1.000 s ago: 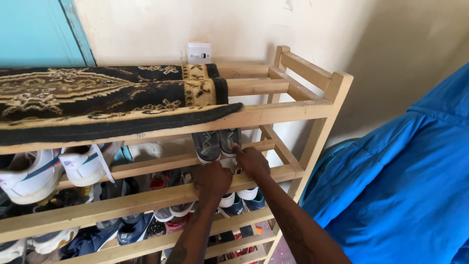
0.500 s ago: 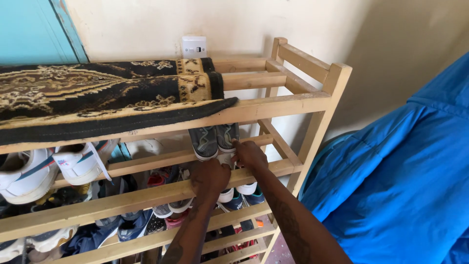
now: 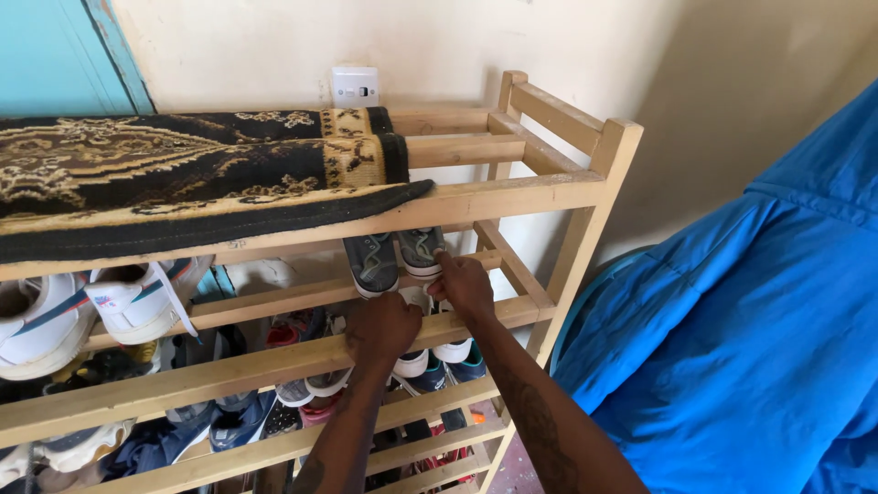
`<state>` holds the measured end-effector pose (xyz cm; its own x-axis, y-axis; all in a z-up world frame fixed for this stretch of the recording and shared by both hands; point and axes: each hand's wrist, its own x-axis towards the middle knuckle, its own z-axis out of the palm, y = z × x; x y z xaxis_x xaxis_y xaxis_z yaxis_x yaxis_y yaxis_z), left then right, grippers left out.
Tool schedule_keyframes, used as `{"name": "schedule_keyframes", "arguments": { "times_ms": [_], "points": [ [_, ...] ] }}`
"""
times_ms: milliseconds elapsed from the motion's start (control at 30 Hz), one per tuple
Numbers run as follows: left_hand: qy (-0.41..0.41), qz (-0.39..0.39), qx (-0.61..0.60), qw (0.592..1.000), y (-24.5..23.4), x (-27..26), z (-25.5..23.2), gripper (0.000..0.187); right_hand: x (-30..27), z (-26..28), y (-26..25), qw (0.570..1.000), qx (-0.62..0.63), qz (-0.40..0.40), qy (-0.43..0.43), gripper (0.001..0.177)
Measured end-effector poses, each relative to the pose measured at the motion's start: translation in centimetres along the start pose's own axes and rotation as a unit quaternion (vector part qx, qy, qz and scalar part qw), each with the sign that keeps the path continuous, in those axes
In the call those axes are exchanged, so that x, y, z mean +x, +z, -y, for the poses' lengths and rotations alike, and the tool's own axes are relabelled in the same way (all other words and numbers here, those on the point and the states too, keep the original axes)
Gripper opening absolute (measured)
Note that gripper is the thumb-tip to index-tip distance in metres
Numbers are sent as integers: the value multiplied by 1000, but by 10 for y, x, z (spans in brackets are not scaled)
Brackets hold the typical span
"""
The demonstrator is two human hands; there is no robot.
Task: Selecting shoes from a multi-tiered wooden rack and placing them into a blue plastic bin on the floor.
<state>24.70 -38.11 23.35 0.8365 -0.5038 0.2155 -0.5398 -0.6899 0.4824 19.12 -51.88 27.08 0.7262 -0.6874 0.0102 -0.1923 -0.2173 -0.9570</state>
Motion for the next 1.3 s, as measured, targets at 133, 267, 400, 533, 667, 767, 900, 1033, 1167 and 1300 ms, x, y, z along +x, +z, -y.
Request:
{"name": "schedule_keyframes", "arguments": {
  "times_ms": [133,267,400,533,667,767,900,1033,1167,1300],
  "points": [
    [-1,-4,-12,1000,0,0,0,33,-3,2,-1,1000,-8,-8,-4,51],
    [0,4,-62,998,9,7,8,29,0,-1,-1,999,16,-33,-16,51],
    [-17,18,-62,998,-3,1,1,32,0,0,-2,999,-7,-49,-21,52],
    [-53,80,-82,992,-26,-6,-7,33,-2,-3,-2,998,-3,-47,-35,50],
    [-43,73,-123,989,-30,-9,-9,42,-2,-6,-2,997,-57,-16,-45,53],
    [-32,66,-115,991,-29,-9,-8,50,-7,-3,-3,994,-96,14,-43,54],
    [-8,51,-75,996,-25,-7,-7,54,-20,10,-3,985,-170,0,-31,54],
    [47,-21,-72,996,-4,5,5,50,-4,-26,-1,965,-196,-111,-136,39],
    [21,28,12,999,-2,8,1,56,-72,-15,-25,886,-37,-220,-406,10],
    [26,23,-15,999,17,18,8,55,-207,41,-64,848,109,-230,-464,32]
  ]
}}
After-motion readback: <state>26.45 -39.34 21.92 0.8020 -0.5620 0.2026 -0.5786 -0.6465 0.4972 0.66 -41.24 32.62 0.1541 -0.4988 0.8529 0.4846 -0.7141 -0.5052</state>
